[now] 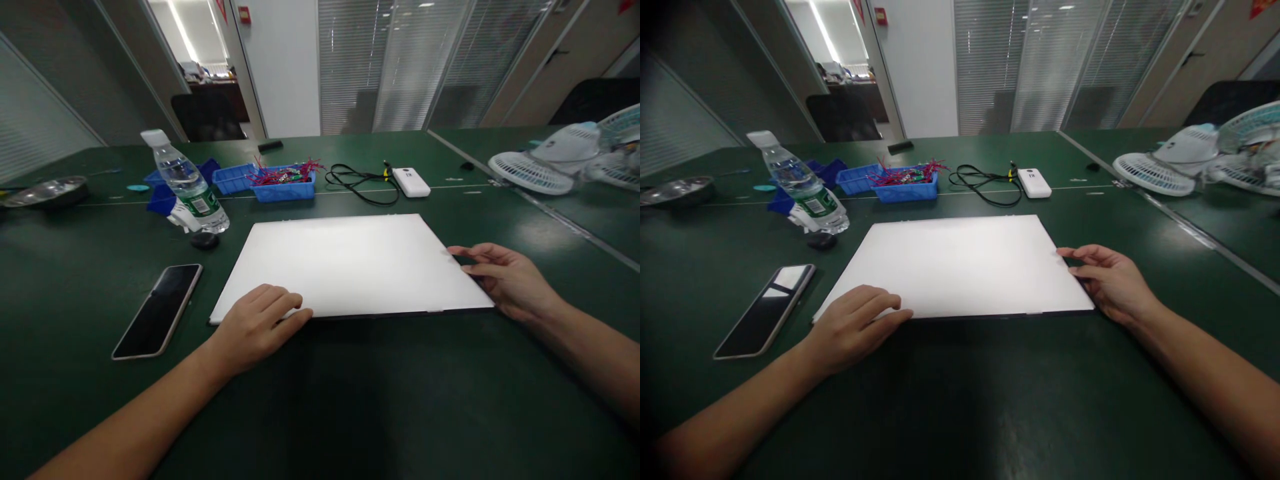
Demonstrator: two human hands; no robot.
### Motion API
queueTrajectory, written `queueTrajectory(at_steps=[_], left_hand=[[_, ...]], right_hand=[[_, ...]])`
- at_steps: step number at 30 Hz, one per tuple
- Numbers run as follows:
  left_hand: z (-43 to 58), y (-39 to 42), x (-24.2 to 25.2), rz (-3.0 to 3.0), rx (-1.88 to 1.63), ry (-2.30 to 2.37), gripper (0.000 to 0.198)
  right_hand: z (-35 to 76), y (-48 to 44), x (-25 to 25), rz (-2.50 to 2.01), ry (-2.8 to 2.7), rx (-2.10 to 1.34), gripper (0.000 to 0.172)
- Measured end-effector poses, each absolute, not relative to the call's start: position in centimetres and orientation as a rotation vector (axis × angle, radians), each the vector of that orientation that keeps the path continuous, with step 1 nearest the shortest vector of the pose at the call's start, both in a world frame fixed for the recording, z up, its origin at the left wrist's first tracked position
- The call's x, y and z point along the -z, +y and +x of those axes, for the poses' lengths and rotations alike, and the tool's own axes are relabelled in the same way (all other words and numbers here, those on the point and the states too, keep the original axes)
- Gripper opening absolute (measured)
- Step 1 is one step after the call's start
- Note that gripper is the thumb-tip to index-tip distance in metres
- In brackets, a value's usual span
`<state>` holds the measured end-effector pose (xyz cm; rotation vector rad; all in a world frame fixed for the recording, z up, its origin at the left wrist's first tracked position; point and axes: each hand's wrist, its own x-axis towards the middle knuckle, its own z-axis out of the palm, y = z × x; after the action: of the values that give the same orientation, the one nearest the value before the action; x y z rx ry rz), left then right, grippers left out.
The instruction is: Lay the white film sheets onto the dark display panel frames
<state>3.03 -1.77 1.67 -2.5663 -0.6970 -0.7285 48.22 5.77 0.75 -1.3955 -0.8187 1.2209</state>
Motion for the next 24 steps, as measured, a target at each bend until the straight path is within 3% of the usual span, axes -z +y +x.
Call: queueTrajectory(at_steps=[12,16,19,24], left_hand=[[2.5,-1.8,-2.1,-2.534,0.869,-0.56,0.019],[2.4,-1.7,-1.9,-2.545,0.897,-0.554,0.02],[2.7,-1.6,-2.3,-2.535,0.875,-0.529,0.022],[3.8,-2.0,-3.4,-2.462,0.891,-0.514,0.022]], right_hand=[[49.0,5.7,0.2,-1.437,-1.208,-1.021,0.014],[50.2,5.4,-0.4,-1.602,-1.765,-0.403,0.024],[50.4,4.4,-2.4,-1.446,-2.01,0.125,0.028],[45.8,0.6,-6.1,-1.026,-2.297,0.442,0.024]])
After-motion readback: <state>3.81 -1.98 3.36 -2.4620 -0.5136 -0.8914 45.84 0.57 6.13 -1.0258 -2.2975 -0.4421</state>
